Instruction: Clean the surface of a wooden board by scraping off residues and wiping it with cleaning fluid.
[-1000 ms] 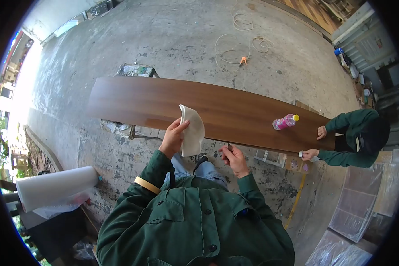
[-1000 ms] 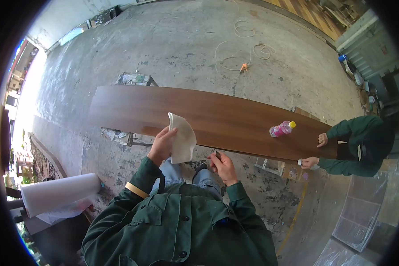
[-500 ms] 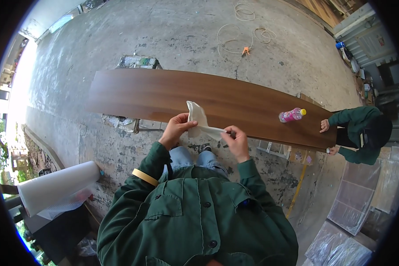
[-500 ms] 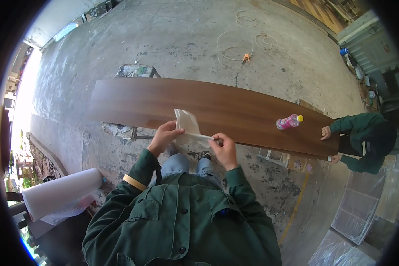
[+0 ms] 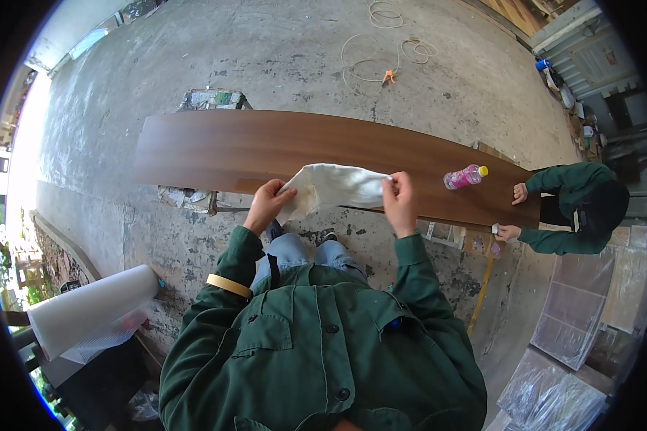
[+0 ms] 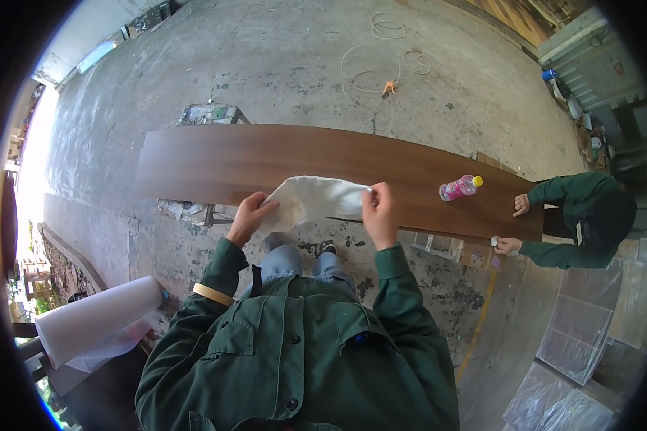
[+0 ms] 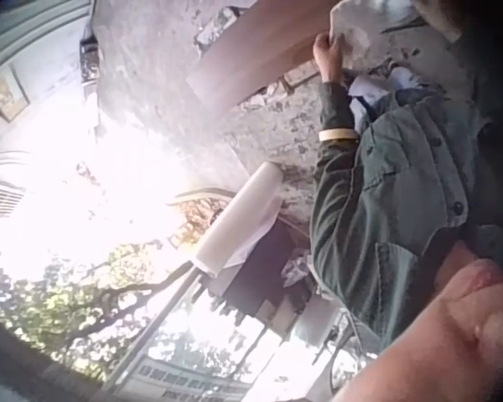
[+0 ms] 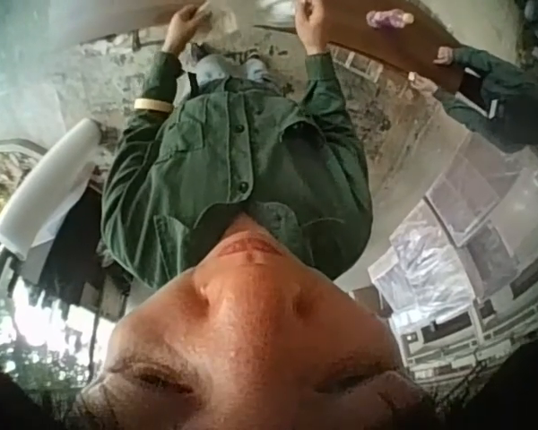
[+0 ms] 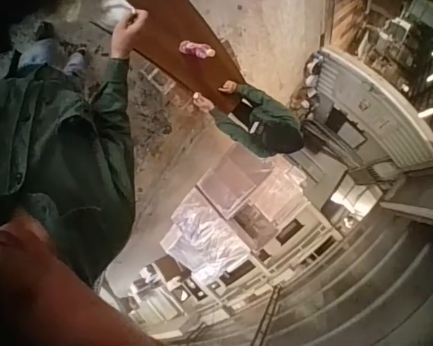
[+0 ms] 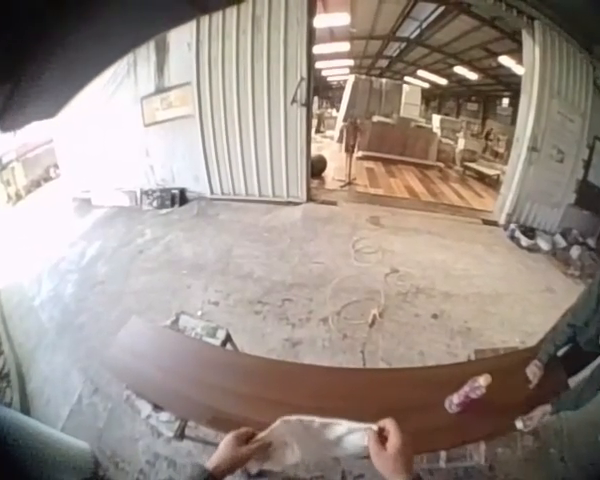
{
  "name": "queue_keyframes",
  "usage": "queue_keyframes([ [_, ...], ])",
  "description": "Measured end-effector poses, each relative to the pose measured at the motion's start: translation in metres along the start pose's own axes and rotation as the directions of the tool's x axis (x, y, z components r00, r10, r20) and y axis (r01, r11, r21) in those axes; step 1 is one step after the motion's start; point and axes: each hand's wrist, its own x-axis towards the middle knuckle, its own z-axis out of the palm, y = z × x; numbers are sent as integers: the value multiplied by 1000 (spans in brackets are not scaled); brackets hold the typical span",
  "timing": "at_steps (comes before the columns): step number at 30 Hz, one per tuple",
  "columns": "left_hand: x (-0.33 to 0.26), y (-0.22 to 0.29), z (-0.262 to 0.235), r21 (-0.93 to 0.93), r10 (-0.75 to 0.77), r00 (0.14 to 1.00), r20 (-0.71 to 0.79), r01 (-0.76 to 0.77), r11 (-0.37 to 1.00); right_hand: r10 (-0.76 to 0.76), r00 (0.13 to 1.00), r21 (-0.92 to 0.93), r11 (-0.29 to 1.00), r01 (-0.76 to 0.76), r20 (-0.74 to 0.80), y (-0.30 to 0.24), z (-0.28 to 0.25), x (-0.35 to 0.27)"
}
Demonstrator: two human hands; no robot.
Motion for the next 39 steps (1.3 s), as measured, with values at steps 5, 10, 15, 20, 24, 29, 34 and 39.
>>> queue_keyframes([
  [5, -10, 2, 47, -381, -155, 957, 243, 242, 893, -27, 990, -75, 996, 38, 141, -37, 48, -39],
  [10, -11, -16, 76, -686, -116, 850, 514, 488, 539, -123, 962, -34, 990, 135, 243, -34, 55, -79],
  [15, -10, -43, 80, -517, -303, 854, 423, 502, 693, -70, 939, 145, 989, 21, 338, -22, 38, -102],
  [20, 5, -69, 15, -489, -352, 936, 0, 307, 816, 161, 938, 97, 975, -199, 308, 0, 10, -123],
  [24, 28, -88, -36, -151, 69, 921, -384, -137, 979, 308, 937, 104, 939, -327, 163, 41, -8, -147],
  [29, 64, -155, 8, 559, 267, 932, -246, -88, 825, 556, 810, 123, 805, -581, 187, 62, -24, -172],
  [34, 81, -179, 171, 562, 304, 952, -37, -232, 794, 631, 760, 78, 759, -647, 158, 80, -33, -194],
  [39, 90, -159, 273, 530, 307, 945, 114, -319, 786, 705, 684, 144, 669, -729, 187, 88, -28, -206],
])
